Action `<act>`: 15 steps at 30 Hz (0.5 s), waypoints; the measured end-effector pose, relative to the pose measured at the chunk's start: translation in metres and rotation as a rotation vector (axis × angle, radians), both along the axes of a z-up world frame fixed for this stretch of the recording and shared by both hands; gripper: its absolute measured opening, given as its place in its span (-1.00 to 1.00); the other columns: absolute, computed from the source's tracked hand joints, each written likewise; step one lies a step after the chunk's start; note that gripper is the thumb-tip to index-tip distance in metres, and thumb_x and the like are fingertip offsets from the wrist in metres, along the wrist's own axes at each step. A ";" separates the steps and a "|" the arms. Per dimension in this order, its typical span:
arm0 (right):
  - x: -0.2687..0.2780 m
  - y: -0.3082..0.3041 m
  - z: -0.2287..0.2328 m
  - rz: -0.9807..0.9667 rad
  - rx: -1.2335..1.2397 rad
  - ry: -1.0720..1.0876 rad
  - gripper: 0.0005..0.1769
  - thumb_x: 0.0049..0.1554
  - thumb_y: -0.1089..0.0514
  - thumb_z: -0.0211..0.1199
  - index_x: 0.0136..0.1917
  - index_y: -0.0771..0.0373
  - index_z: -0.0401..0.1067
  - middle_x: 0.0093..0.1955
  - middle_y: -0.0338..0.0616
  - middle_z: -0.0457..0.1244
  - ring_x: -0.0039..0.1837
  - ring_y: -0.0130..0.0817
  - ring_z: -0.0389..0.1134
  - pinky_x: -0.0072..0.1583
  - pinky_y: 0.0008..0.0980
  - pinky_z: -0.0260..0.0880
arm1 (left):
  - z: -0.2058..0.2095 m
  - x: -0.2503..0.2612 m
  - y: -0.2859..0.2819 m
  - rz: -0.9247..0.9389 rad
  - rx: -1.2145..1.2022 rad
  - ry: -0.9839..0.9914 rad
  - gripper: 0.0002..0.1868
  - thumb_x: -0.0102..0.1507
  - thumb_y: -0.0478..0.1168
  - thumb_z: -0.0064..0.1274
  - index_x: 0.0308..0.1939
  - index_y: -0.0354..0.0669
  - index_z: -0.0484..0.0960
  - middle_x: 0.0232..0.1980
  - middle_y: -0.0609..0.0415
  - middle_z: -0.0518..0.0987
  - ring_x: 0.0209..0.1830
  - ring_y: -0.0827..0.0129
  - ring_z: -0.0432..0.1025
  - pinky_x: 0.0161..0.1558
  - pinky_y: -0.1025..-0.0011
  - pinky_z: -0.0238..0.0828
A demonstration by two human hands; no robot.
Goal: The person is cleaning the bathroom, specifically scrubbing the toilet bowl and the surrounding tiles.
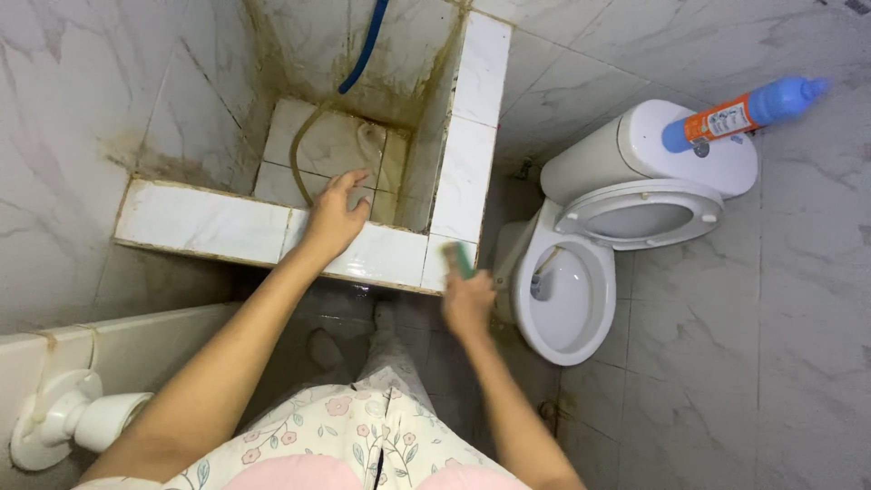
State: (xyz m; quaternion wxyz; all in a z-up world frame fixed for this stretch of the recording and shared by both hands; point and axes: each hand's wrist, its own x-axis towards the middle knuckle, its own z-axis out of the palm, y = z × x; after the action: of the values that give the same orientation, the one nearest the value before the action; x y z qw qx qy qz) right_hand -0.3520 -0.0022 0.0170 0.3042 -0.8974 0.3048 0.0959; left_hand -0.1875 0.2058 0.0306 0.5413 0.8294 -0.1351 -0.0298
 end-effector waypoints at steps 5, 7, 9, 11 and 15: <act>0.021 0.022 -0.037 -0.082 -0.016 -0.132 -0.42 0.38 -0.26 0.02 0.31 0.29 0.35 -0.15 0.07 0.26 -0.18 -0.12 0.33 -0.16 -0.06 0.45 | -0.006 0.000 -0.013 -0.041 -0.043 0.067 -0.50 0.21 -0.35 0.07 0.27 -0.19 0.52 0.23 -0.18 0.53 0.24 0.02 0.44 0.22 0.21 0.36; 0.025 0.072 -0.027 0.586 -0.346 -0.243 -0.17 -0.01 0.35 0.10 0.53 -0.03 0.28 -0.09 0.19 0.25 -0.04 0.09 0.28 -0.05 0.09 0.32 | -0.019 0.000 -0.015 -0.054 -0.094 -0.022 -0.49 0.22 -0.36 0.05 0.28 -0.22 0.50 0.25 -0.19 0.54 0.27 0.03 0.45 0.27 0.21 0.35; 0.030 0.098 -0.033 0.629 -0.330 -0.226 -0.27 0.04 0.32 0.12 0.46 -0.13 0.34 -0.07 0.19 0.24 0.00 0.10 0.27 -0.01 0.08 0.31 | -0.010 0.000 -0.016 -0.051 -0.064 -0.015 -0.49 0.22 -0.36 0.06 0.28 -0.22 0.50 0.23 -0.21 0.54 0.26 0.00 0.44 0.27 0.20 0.34; 0.038 0.107 -0.036 0.681 -0.307 -0.218 -0.37 0.10 0.29 0.15 0.38 -0.22 0.39 -0.05 0.18 0.24 0.04 0.11 0.26 0.03 0.08 0.30 | -0.003 0.001 -0.014 -0.037 -0.026 -0.012 -0.49 0.22 -0.36 0.08 0.28 -0.21 0.51 0.21 -0.23 0.54 0.26 -0.02 0.42 0.28 0.19 0.34; 0.039 0.062 -0.016 0.685 -0.212 -0.254 -0.35 0.08 0.26 0.11 0.39 -0.23 0.42 -0.13 0.16 0.24 -0.10 0.05 0.29 -0.07 0.04 0.36 | 0.006 0.005 -0.009 -0.032 -0.042 -0.009 -0.52 0.24 -0.35 0.06 0.27 -0.20 0.51 0.19 -0.22 0.54 0.23 0.00 0.46 0.23 0.20 0.38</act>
State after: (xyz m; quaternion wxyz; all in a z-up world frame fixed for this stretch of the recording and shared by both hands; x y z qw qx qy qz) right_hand -0.3129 0.0600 0.0008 0.1953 -0.9785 -0.0449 0.0478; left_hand -0.1827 0.1969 0.0364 0.5574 0.8157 -0.1513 -0.0318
